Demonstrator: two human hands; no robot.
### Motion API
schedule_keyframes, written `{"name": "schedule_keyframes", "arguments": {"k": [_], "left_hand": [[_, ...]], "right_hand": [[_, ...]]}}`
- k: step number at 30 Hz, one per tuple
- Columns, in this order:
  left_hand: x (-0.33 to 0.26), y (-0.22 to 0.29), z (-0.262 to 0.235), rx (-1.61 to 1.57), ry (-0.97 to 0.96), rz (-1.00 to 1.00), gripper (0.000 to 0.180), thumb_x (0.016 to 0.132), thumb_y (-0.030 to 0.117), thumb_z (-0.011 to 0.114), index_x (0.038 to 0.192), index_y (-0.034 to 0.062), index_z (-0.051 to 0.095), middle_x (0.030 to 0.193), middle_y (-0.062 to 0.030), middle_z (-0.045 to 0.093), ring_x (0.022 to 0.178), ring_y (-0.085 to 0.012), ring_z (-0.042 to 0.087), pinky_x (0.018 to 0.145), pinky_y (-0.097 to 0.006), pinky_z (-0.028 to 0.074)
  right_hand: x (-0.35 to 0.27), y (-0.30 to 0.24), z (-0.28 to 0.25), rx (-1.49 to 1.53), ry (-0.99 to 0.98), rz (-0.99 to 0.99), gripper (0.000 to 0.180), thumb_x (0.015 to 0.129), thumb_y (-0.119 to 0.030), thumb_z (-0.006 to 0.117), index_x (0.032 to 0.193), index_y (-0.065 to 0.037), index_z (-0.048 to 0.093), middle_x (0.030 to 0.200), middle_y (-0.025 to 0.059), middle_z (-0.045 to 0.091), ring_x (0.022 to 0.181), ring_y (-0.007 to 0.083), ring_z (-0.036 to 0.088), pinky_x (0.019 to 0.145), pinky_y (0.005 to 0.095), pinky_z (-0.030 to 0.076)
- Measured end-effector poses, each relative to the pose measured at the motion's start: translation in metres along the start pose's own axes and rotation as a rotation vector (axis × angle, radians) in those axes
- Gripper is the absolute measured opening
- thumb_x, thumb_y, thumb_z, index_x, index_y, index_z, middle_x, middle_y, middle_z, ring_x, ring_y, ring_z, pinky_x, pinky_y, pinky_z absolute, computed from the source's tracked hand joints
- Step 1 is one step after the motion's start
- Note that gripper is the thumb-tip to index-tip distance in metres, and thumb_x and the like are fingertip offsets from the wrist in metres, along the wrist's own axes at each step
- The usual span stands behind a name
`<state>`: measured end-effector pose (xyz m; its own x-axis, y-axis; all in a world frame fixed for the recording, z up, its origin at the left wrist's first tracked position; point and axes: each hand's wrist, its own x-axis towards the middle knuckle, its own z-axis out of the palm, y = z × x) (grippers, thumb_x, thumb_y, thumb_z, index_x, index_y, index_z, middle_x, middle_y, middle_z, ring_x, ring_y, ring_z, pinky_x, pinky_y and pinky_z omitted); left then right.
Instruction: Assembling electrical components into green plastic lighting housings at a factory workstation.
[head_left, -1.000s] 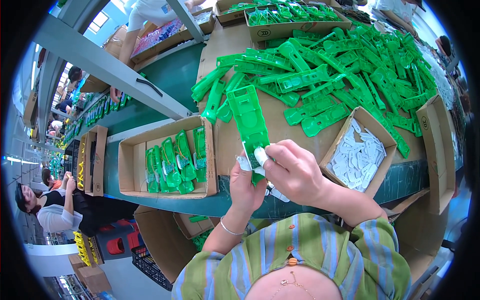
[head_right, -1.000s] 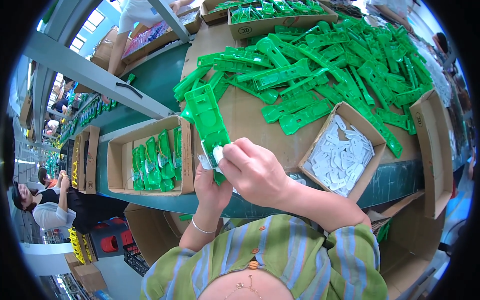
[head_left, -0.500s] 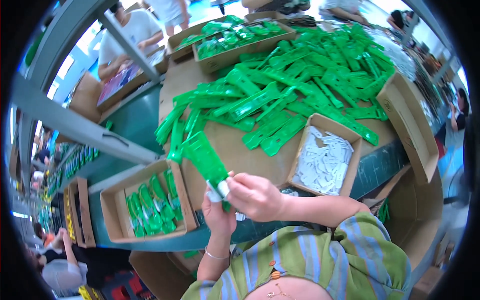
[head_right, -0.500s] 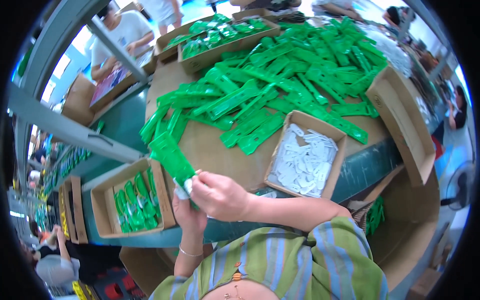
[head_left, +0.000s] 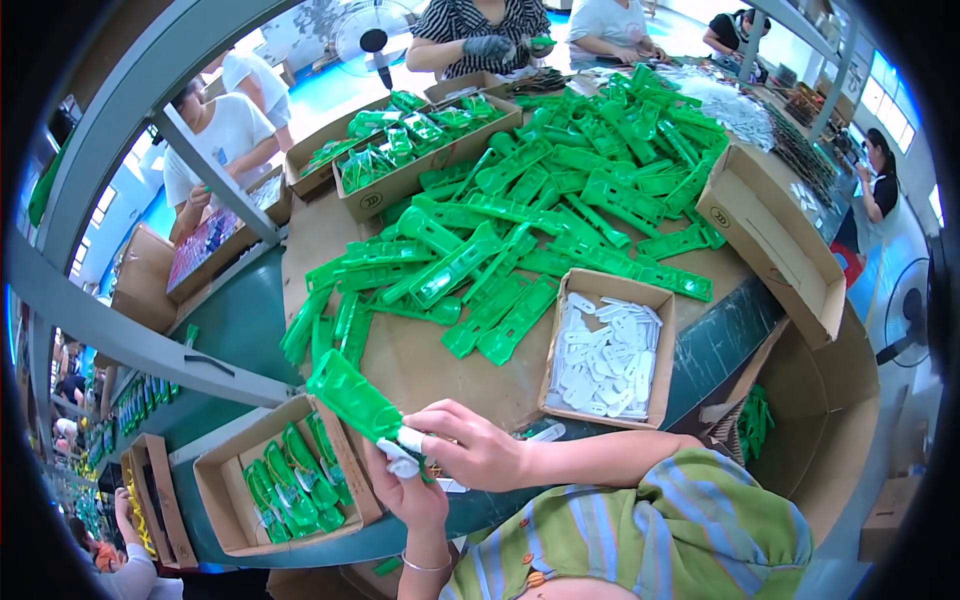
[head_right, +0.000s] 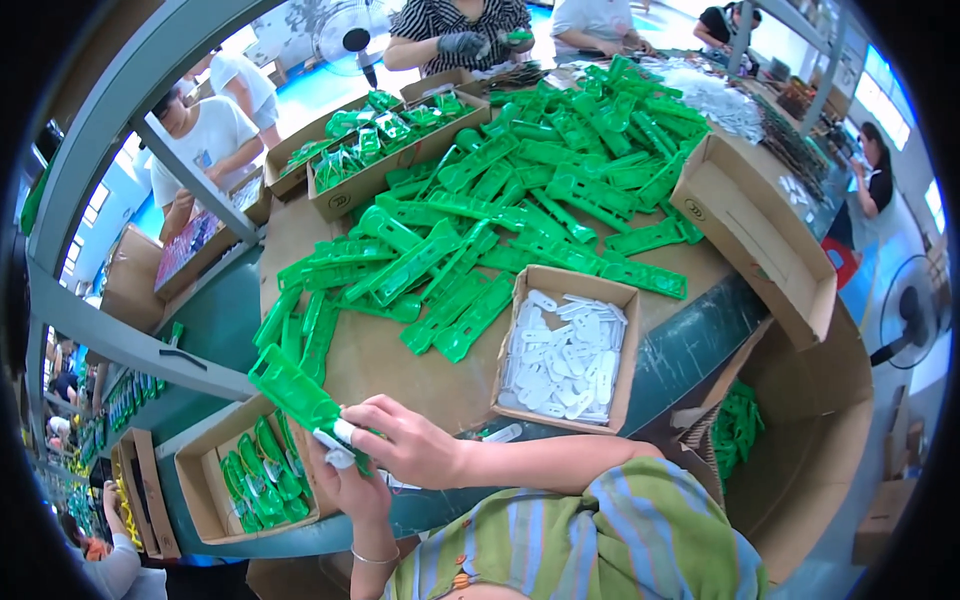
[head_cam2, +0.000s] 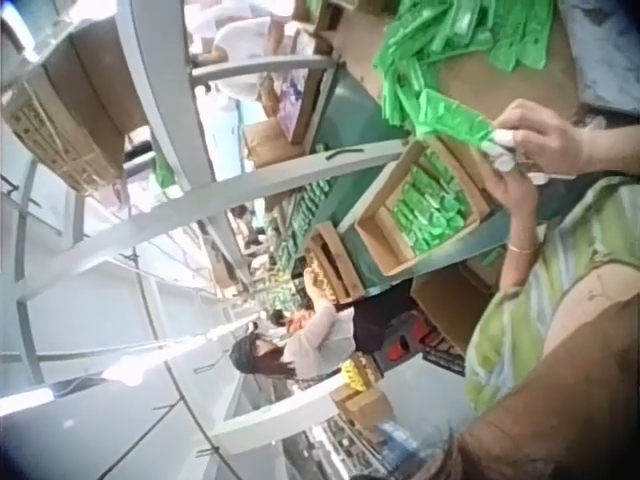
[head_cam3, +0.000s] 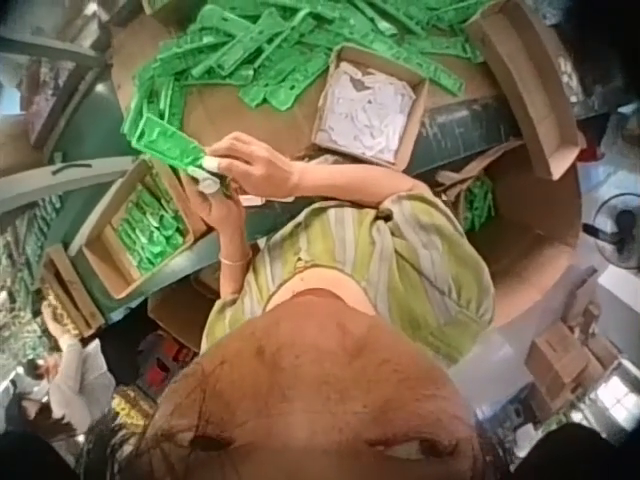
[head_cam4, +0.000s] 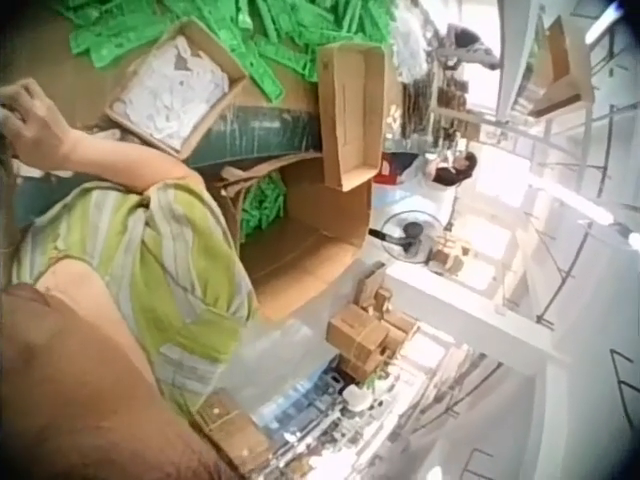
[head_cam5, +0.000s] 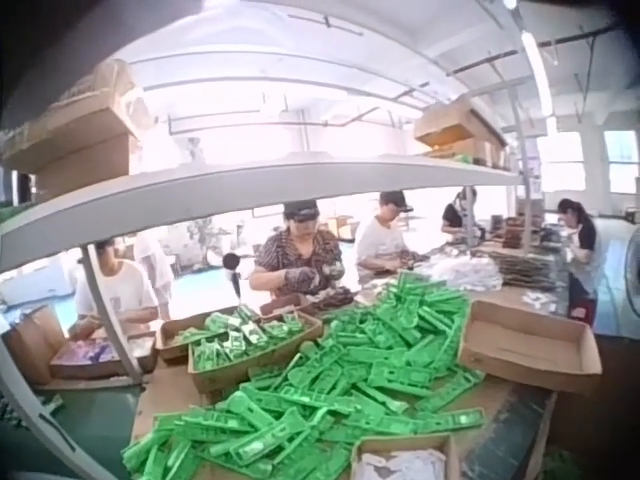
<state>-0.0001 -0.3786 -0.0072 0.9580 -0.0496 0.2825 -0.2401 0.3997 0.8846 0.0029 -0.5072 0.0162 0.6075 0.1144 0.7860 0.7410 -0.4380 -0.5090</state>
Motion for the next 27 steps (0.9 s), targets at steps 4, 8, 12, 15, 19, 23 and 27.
{"name": "schedule_keyframes", "arguments": {"k": [4, 8, 12, 15, 19, 23, 27], "left_hand": [[0.008, 0.009, 0.021, 0.137, 0.01, 0.13, 0.056, 0.091, 0.022, 0.048, 0.135, -0.0042, 0.025, 0.124, -0.0148, 0.045, 0.106, -0.0224, 0.051, 0.088, -0.033, 0.043], [0.008, 0.016, 0.014, 0.47, 0.054, 0.185, 0.052, 0.089, 0.027, 0.047, 0.126, -0.0045, 0.032, 0.108, -0.0146, 0.05, 0.098, -0.0214, 0.052, 0.084, -0.031, 0.042], [0.011, 0.003, 0.002, 0.809, -0.039, 0.345, 0.054, 0.08, 0.017, 0.056, 0.125, -0.0054, 0.035, 0.107, -0.0179, 0.046, 0.098, -0.0285, 0.047, 0.083, -0.037, 0.039], [0.014, 0.004, 0.0, 0.75, -0.1, 0.345, 0.059, 0.074, 0.009, 0.06, 0.127, -0.0044, 0.036, 0.107, -0.0203, 0.044, 0.096, -0.0323, 0.047, 0.082, -0.039, 0.04], [0.014, 0.016, 0.004, 0.901, -0.097, 0.43, 0.061, 0.074, 0.011, 0.063, 0.127, -0.0048, 0.037, 0.106, -0.0194, 0.045, 0.094, -0.031, 0.048, 0.08, -0.037, 0.041], [0.015, 0.027, -0.006, 1.054, -0.072, 0.552, 0.061, 0.074, 0.013, 0.065, 0.126, -0.0055, 0.039, 0.106, -0.0192, 0.045, 0.092, -0.03, 0.048, 0.08, -0.036, 0.041], [0.03, 0.036, -0.011, 0.634, 0.076, 0.209, 0.056, 0.079, 0.011, 0.061, 0.127, -0.0047, 0.037, 0.108, -0.0142, 0.048, 0.095, -0.0244, 0.05, 0.08, -0.032, 0.043]], "right_hand": [[0.003, 0.007, -0.004, 0.056, 0.039, 0.001, 0.034, 0.065, 0.005, 0.058, 0.098, -0.001, 0.055, 0.107, 0.0139, 0.049, 0.087, 0.027, 0.054, 0.073, 0.0343, 0.05], [0.003, 0.003, 0.004, 0.298, -0.048, 0.249, 0.032, 0.067, 0.009, 0.061, 0.097, -0.002, 0.057, 0.113, 0.0134, 0.047, 0.092, 0.025, 0.058, 0.073, 0.0313, 0.053], [-0.009, 0.006, 0.005, 0.362, -0.073, 0.461, 0.04, 0.065, 0.011, 0.061, 0.102, -0.002, 0.051, 0.109, 0.0134, 0.047, 0.092, 0.0238, 0.058, 0.074, 0.0296, 0.053], [-0.015, 0.009, 0.004, 0.421, -0.107, 0.433, 0.043, 0.066, 0.012, 0.061, 0.104, -0.001, 0.047, 0.106, 0.0122, 0.048, 0.092, 0.0205, 0.058, 0.074, 0.0288, 0.053], [-0.021, 0.015, 0.009, 0.516, 0.011, 0.654, 0.043, 0.065, 0.009, 0.06, 0.104, 0.0, 0.043, 0.085, 0.0091, 0.053, 0.074, 0.017, 0.06, 0.064, 0.027, 0.051], [-0.01, 0.012, -0.003, 0.324, -0.147, 0.66, 0.038, 0.065, 0.006, 0.06, 0.1, -0.001, 0.048, 0.079, 0.0097, 0.052, 0.066, 0.0182, 0.056, 0.057, 0.0293, 0.046], [-0.002, 0.015, -0.023, 0.131, -0.223, 0.478, 0.03, 0.066, 0.007, 0.059, 0.095, -0.001, 0.054, 0.086, 0.0102, 0.055, 0.074, 0.0205, 0.057, 0.065, 0.0285, 0.046]]}}
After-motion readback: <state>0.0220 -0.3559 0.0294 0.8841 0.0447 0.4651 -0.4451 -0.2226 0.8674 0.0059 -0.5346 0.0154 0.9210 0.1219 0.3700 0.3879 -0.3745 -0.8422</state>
